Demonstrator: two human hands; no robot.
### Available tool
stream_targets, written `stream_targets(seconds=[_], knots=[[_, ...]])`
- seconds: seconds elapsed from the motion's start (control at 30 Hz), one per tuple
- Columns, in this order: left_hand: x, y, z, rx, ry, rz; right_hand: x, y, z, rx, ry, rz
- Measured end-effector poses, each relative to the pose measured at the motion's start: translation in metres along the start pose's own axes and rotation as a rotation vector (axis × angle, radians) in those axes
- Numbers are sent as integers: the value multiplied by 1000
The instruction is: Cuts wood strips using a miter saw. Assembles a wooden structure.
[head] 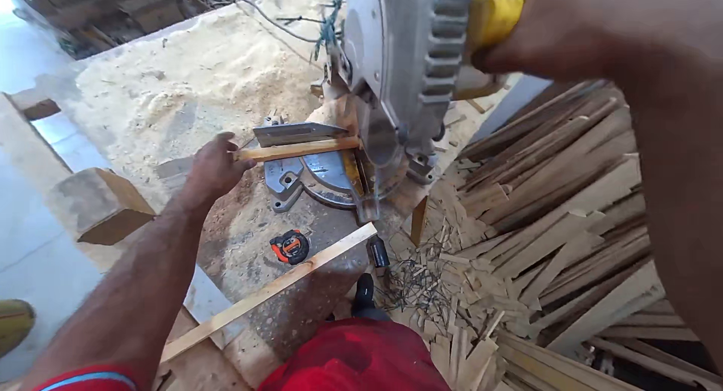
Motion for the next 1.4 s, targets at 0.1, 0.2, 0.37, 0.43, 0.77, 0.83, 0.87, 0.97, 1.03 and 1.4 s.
stream_targets(seconds=[0.1,0.2,0.37,0.43,0.77,0.83,0.87,0.97,1.03,1.4], knots=[[-4,3,-4,-162,-149,58,2,-1,2,111,-4,-26],[-9,14,-3,-201,-152,65,1,-1,-3,137,0,-33],[-8,-3,-11,-200,-162,78,3,-5,-10,211,6,31],[-3,-18,-23,-228,-206,66,1,-3,-9,194,7,10],[4,-79,-76,-298,-426,241,-13,10,-13,-36,-10,-79],[4,-85,-76,-268,-435,292,-16,10,-17,-72,-17,-67],[4,-88,-77,-257,-443,311,-18,10,-19,-88,-13,-52],[2,-96,-78,-226,-435,369,-24,12,-26,-138,-23,-29],[1,-100,-79,-191,-426,418,-27,13,-31,-161,-37,-20],[1,-111,-85,-27,-439,500,-46,19,-59,-207,-88,-70]])
Point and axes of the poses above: each hand's wrist, its own x-axis towards the middle knuckle, its own z-axis out of the back of the hand, y = z × x, the point moved 2 cm from there along x, towards the middle knuckle, and after that the axes turned 5 degrees about -x, right-handed, at the moved point
